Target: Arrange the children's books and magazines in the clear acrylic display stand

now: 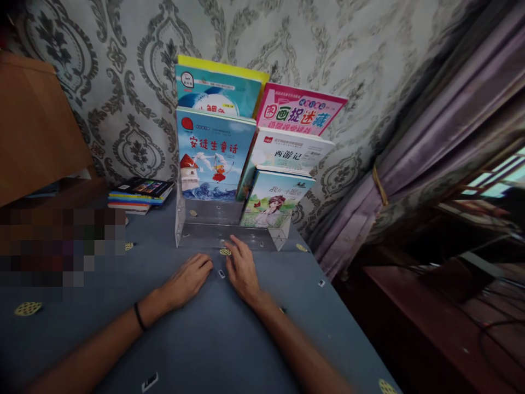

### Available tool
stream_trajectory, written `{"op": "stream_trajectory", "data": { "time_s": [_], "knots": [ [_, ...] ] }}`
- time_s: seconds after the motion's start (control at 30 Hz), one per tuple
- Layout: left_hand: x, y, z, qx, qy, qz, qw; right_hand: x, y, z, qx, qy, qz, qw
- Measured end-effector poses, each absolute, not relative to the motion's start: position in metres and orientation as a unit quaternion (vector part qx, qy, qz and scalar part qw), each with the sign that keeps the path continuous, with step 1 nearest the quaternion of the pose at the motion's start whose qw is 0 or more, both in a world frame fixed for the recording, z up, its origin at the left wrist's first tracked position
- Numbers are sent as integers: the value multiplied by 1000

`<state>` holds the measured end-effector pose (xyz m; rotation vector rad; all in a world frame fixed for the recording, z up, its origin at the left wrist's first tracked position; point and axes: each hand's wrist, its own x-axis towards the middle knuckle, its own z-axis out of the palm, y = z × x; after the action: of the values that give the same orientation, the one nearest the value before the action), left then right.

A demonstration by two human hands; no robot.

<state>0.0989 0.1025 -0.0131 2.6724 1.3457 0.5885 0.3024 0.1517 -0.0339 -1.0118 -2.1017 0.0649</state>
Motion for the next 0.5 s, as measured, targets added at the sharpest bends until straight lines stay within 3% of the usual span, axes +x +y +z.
{"op": "stream_trajectory", "data": {
  "time_s": [0.5],
  "knots": [
    [101,111,-39,863,447,233,28,317,153,-23,-402,-791,-41,460]
  ]
}}
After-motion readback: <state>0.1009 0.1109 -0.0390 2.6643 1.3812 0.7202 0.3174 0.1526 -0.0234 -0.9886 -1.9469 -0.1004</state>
